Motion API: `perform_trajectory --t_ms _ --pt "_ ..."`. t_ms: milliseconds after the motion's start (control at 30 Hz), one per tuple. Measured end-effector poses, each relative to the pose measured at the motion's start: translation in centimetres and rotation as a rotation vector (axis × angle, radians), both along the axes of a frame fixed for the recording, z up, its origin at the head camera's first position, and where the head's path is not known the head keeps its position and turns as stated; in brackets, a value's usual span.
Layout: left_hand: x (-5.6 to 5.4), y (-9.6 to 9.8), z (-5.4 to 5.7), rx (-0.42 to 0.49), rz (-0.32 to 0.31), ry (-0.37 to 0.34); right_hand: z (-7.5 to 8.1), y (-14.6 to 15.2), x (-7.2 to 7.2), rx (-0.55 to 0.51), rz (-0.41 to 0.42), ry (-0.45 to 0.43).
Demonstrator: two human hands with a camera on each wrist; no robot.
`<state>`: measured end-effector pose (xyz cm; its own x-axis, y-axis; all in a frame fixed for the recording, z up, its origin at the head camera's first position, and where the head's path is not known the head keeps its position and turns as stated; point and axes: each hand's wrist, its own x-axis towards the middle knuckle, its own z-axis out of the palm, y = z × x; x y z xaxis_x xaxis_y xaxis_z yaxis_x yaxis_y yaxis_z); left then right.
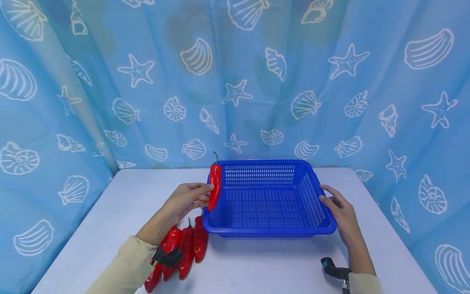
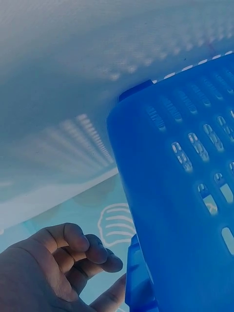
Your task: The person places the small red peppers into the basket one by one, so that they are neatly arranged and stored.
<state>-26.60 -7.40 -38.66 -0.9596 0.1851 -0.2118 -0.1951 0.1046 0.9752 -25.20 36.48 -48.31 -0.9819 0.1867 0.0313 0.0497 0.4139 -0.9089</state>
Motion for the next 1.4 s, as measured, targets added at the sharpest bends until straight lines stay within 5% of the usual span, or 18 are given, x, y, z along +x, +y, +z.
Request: perform_trajectory --t_ms 600,1400 --pt "-1.0 2.6 1.3 0.001 -0.026 -0.050 0.2 0.1 0.0 -0.018 0.001 -0.010" --pt "-1.9 7.4 0.2 0.046 -0.071 -0.050 -0.1 0.1 -0.2 -0.039 0.000 -0.028"
